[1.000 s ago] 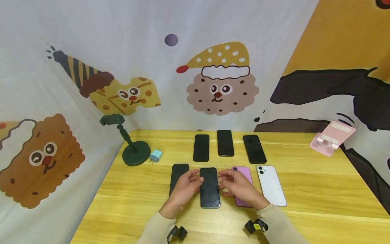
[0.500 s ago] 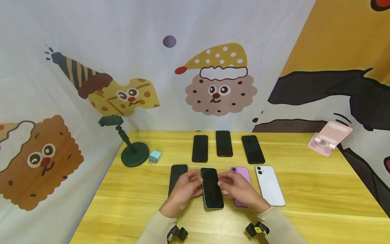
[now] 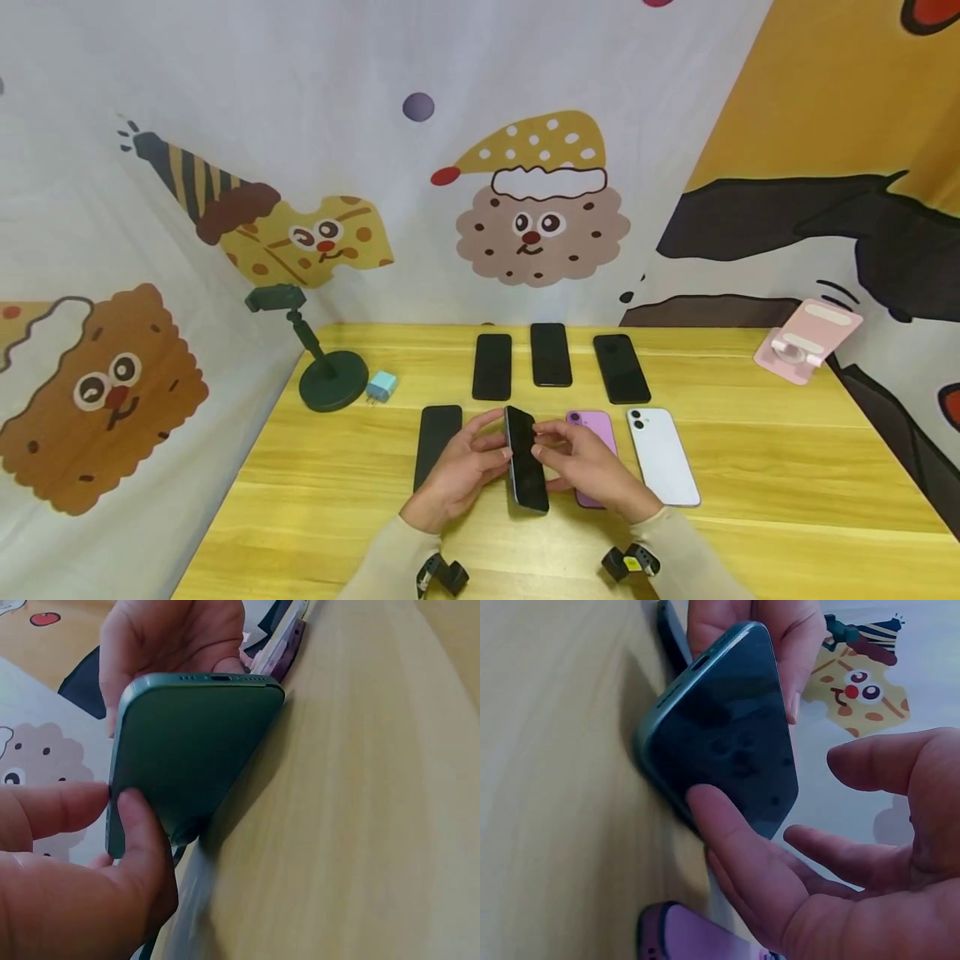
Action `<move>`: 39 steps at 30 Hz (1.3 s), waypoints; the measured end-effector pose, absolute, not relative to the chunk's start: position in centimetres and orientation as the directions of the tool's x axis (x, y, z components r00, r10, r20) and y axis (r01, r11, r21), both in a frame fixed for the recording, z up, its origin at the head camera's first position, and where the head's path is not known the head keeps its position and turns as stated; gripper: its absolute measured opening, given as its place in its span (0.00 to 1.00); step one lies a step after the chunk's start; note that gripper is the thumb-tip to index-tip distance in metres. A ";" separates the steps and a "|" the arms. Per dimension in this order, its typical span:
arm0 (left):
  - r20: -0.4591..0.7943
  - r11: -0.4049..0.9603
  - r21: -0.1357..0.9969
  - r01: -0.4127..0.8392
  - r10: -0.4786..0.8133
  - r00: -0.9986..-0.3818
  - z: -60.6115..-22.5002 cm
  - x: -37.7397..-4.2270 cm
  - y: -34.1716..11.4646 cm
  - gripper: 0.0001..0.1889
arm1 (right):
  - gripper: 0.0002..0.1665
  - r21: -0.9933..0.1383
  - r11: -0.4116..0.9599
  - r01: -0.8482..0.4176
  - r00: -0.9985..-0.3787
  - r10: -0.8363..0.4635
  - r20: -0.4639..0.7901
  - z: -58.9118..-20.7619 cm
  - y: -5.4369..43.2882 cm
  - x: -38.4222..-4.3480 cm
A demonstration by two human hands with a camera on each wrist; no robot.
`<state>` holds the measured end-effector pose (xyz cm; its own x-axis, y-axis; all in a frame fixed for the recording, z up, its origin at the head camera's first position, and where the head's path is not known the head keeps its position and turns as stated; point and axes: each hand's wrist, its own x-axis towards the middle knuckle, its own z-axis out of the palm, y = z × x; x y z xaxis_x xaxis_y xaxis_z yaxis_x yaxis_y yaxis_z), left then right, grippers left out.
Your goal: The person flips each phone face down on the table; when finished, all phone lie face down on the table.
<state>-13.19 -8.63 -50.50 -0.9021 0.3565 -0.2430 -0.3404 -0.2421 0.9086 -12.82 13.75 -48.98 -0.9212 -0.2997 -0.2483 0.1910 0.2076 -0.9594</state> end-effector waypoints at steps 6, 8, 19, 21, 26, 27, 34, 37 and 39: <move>-0.256 -0.235 0.893 -0.385 0.438 -0.862 -50.2 -13.3 -7.9 0.37 | 0.34 -0.965 0.165 0.203 -0.903 -0.350 -0.250 -48.6 14.0 -12.8; -0.267 -0.218 0.891 -0.398 0.456 -0.849 -50.2 -13.3 -7.7 0.36 | 0.35 -0.967 0.150 0.207 -0.897 -0.365 -0.249 -48.5 14.0 -12.7; -0.286 -0.091 0.924 -0.370 0.477 -0.831 -49.9 -12.9 -6.7 0.37 | 0.33 -0.966 0.137 0.221 -0.895 -0.365 -0.256 -48.4 13.7 -12.4; -0.290 -0.072 0.927 -0.367 0.480 -0.828 -49.8 -12.8 -6.7 0.37 | 0.31 -0.967 0.141 0.213 -0.902 -0.352 -0.250 -48.4 13.7 -12.4; -0.318 -0.055 0.921 -0.385 0.460 -0.829 -49.7 -12.7 -6.8 0.34 | 0.28 -0.963 0.183 0.198 -0.923 -0.295 -0.246 -48.3 13.9 -12.4; -0.321 -0.058 0.921 -0.386 0.453 -0.832 -49.7 -12.7 -6.8 0.33 | 0.28 -0.962 0.192 0.193 -0.927 -0.287 -0.243 -48.2 13.9 -12.4; -0.327 -0.170 0.887 -0.429 0.424 -0.845 -50.2 -13.1 -7.6 0.27 | 0.29 -0.969 0.206 0.137 -0.949 -0.254 -0.188 -47.0 14.3 -12.4; -0.324 -0.206 0.872 -0.445 0.438 -0.838 -50.3 -13.2 -7.9 0.27 | 0.30 -0.971 0.201 0.132 -0.951 -0.250 -0.181 -46.4 14.3 -12.4; -0.320 -0.222 0.864 -0.453 0.452 -0.832 -50.4 -13.3 -8.1 0.27 | 0.30 -0.972 0.198 0.127 -0.952 -0.251 -0.175 -46.0 14.2 -12.4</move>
<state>-13.29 -8.07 -50.42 -0.8325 0.4523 -0.3200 -0.4526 -0.2221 0.8636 -12.38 14.15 -46.05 -0.9520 -0.2509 -0.1751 0.1267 0.1976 -0.9721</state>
